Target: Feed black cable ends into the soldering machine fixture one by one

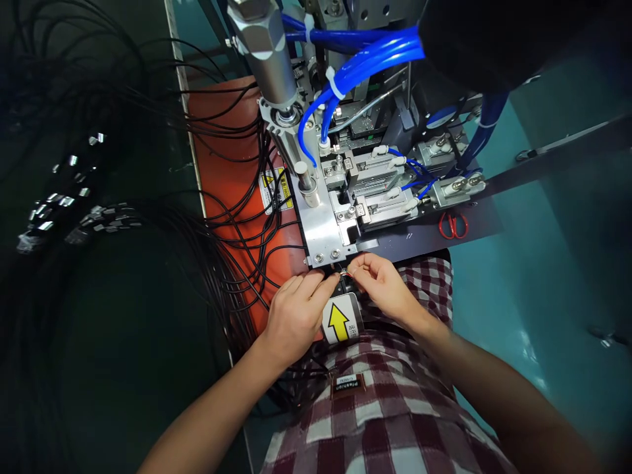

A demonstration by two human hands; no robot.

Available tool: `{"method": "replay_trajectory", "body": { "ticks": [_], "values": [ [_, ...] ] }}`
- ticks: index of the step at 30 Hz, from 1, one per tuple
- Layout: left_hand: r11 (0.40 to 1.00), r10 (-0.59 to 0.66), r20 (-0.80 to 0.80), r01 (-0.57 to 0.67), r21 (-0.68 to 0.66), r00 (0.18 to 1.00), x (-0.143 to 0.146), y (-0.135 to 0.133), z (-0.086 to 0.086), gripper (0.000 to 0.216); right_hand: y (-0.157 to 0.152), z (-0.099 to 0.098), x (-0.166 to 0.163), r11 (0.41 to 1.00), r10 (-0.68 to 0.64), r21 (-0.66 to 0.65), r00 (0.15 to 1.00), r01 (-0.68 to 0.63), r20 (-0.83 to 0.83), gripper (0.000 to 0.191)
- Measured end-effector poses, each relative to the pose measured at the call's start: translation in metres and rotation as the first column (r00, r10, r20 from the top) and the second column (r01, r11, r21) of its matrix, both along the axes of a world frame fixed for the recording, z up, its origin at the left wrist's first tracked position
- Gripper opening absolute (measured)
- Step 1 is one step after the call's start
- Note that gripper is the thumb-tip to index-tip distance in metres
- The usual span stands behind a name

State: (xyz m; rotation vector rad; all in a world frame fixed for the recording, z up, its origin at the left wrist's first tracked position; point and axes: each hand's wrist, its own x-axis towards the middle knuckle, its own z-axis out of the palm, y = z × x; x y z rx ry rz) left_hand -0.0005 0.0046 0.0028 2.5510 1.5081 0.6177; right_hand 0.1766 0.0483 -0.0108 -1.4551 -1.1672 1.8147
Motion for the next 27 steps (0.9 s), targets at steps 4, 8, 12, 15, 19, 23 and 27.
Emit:
{"method": "replay_trajectory", "body": {
  "ticks": [4,8,12,15,19,23,27],
  "values": [
    [1.000,0.007,-0.016,-0.007,0.012,1.000,0.002,0.000,0.002,0.026,-0.001,-0.001,0.000,0.999,-0.012,0.041,1.000,0.011,0.017,0.019],
    [1.000,0.021,-0.035,-0.020,0.021,0.999,0.004,-0.001,0.003,0.026,-0.004,-0.005,0.000,0.995,-0.010,0.098,0.998,0.004,0.055,0.018],
    [0.999,0.045,-0.019,-0.045,-0.025,0.999,0.003,-0.002,0.002,0.026,-0.003,-0.007,0.001,0.994,-0.023,0.107,0.998,0.017,0.052,0.018],
    [0.997,0.044,0.034,-0.041,-0.070,0.998,0.003,-0.001,0.000,0.027,0.000,-0.007,0.000,0.999,0.004,-0.036,0.996,-0.007,-0.086,0.024],
    [0.998,0.041,0.105,-0.035,-0.061,0.994,0.002,0.000,-0.002,0.028,0.002,-0.009,0.002,0.996,0.017,-0.080,0.991,-0.027,-0.129,0.030],
    [0.996,0.047,0.093,-0.039,-0.086,0.995,0.002,0.000,-0.001,0.028,-0.007,-0.009,0.007,0.997,-0.030,0.066,1.000,0.029,0.008,0.027],
    [0.995,0.055,0.044,-0.052,-0.081,0.997,0.003,-0.001,-0.001,0.026,-0.022,-0.001,0.006,0.962,-0.050,0.273,0.977,-0.009,0.209,0.019]
  ]
}}
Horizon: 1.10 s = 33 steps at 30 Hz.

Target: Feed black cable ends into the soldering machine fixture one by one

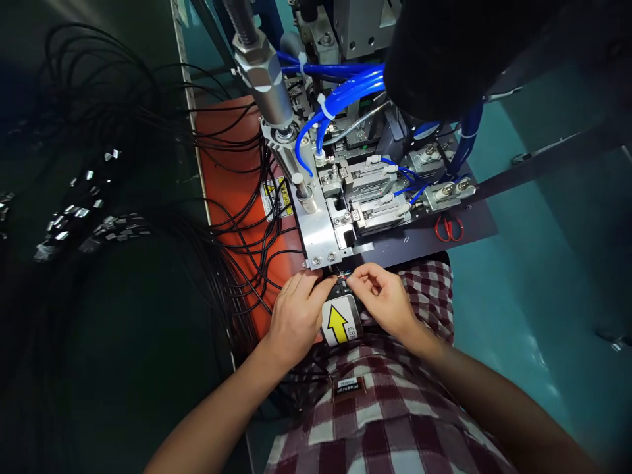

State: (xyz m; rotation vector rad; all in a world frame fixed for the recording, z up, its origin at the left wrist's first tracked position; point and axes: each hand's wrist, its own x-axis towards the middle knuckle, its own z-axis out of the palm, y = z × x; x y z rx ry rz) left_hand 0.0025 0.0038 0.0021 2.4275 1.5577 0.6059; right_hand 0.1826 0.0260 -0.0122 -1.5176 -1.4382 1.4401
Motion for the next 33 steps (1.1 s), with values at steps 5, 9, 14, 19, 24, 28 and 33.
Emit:
{"method": "replay_trajectory", "body": {
  "ticks": [5,9,14,19,24,28,33],
  "values": [
    [1.000,0.000,0.003,0.000,0.012,1.000,0.000,0.000,-0.001,0.026,-0.001,0.013,-0.004,0.962,0.042,0.249,0.962,-0.112,0.269,0.015],
    [1.000,0.001,0.004,-0.001,0.018,1.000,0.000,0.000,-0.003,0.027,0.006,0.011,-0.002,0.968,0.053,0.228,0.971,-0.107,0.233,0.012],
    [1.000,0.007,0.024,-0.007,0.004,1.000,-0.001,-0.001,-0.005,0.029,0.010,-0.002,-0.002,0.999,0.010,0.049,1.000,-0.010,-0.005,0.009],
    [1.000,0.001,0.019,-0.001,-0.005,1.000,-0.001,-0.001,-0.003,0.028,0.014,-0.006,0.001,0.978,0.012,-0.199,0.974,-0.058,-0.228,0.018],
    [1.000,0.005,0.012,-0.005,0.007,1.000,0.000,-0.001,-0.003,0.029,0.013,0.002,0.001,0.998,0.026,0.049,0.996,-0.030,0.083,0.018],
    [1.000,0.003,0.027,-0.003,0.006,1.000,0.000,-0.001,-0.004,0.029,0.013,0.009,-0.012,0.968,0.017,0.233,0.954,-0.090,0.299,0.014],
    [1.000,0.012,0.040,-0.013,0.004,0.999,0.000,-0.001,-0.004,0.030,0.014,0.008,-0.020,0.966,-0.011,0.247,0.950,-0.070,0.311,0.010]
  ]
}}
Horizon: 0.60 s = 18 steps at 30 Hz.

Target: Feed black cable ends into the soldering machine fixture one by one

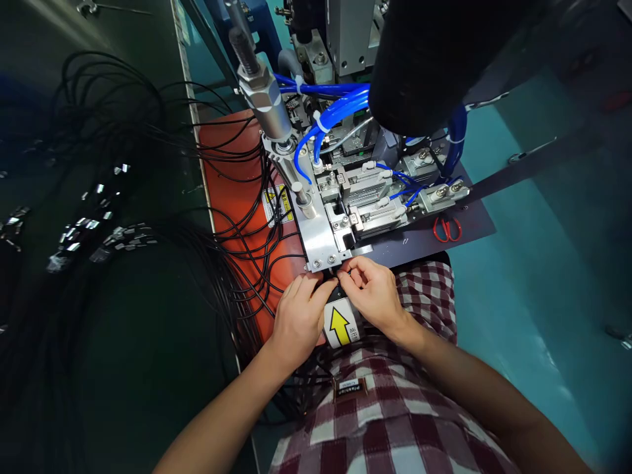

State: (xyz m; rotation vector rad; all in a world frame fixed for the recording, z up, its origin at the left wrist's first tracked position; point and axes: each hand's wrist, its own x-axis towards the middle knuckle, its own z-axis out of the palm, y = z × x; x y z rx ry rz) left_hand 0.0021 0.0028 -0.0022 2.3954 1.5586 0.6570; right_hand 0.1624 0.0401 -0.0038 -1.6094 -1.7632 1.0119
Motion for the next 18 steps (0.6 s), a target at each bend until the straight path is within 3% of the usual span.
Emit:
{"method": "replay_trajectory", "body": {
  "ticks": [4,9,15,18],
  "values": [
    [1.000,0.006,-0.005,-0.006,-0.007,1.000,-0.001,-0.001,-0.001,0.031,-0.002,-0.007,0.003,0.999,-0.012,-0.037,0.996,0.009,-0.088,0.012],
    [1.000,0.003,-0.010,-0.003,-0.018,1.000,-0.001,-0.001,0.000,0.030,-0.006,-0.018,0.004,0.970,-0.112,-0.242,0.917,0.018,-0.383,0.016],
    [1.000,-0.001,-0.005,0.001,-0.017,1.000,-0.001,0.000,0.001,0.029,-0.007,-0.014,0.008,0.995,-0.031,-0.097,0.968,0.007,-0.249,0.013],
    [1.000,0.000,0.008,0.000,-0.025,1.000,-0.001,0.000,0.001,0.030,-0.006,-0.014,0.006,0.959,-0.148,-0.282,0.900,0.029,-0.409,0.016]
  ]
}}
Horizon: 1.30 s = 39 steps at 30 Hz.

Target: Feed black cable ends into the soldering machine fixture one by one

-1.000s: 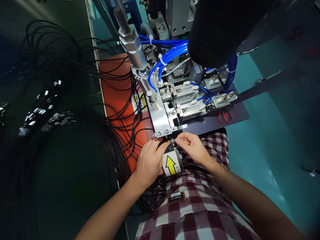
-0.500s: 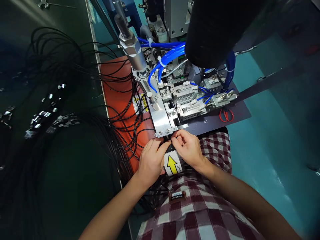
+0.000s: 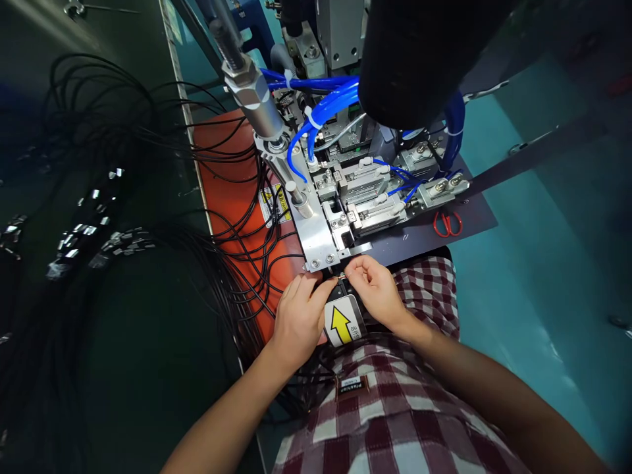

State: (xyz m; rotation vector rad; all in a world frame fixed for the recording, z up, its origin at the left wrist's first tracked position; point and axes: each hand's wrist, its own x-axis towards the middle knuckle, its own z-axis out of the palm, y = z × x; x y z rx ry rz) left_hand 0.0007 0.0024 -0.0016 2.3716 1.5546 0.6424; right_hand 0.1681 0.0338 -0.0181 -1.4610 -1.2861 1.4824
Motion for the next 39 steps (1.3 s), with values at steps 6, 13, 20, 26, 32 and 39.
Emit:
{"method": "replay_trajectory", "body": {
  "ticks": [6,13,20,26,32,39],
  "values": [
    [1.000,0.004,-0.054,-0.003,0.023,0.999,0.001,-0.001,0.002,0.031,0.004,0.000,-0.004,0.892,-0.196,-0.451,0.912,0.013,-0.361,0.024],
    [0.999,0.030,-0.254,-0.021,0.037,0.967,0.008,-0.010,0.011,0.032,0.005,-0.013,0.004,0.958,-0.121,-0.283,0.959,0.046,-0.255,0.036],
    [0.998,-0.024,-0.079,0.019,-0.060,0.997,0.003,-0.007,0.003,0.034,-0.002,-0.015,-0.004,0.994,-0.101,-0.069,0.976,0.089,-0.192,0.026],
    [0.998,-0.027,-0.070,0.023,-0.051,0.997,0.001,-0.007,0.001,0.034,-0.005,-0.020,-0.002,0.999,0.009,0.038,0.991,-0.004,-0.135,0.022],
    [0.998,-0.026,-0.047,0.023,-0.063,0.999,0.002,-0.007,0.002,0.033,-0.009,-0.028,0.002,0.995,-0.101,-0.006,0.980,0.101,-0.169,0.020],
    [0.998,-0.031,-0.043,0.028,-0.060,0.999,0.002,-0.007,0.002,0.032,-0.006,-0.019,0.005,0.986,-0.028,0.163,1.000,0.027,0.009,0.014]
  ]
}}
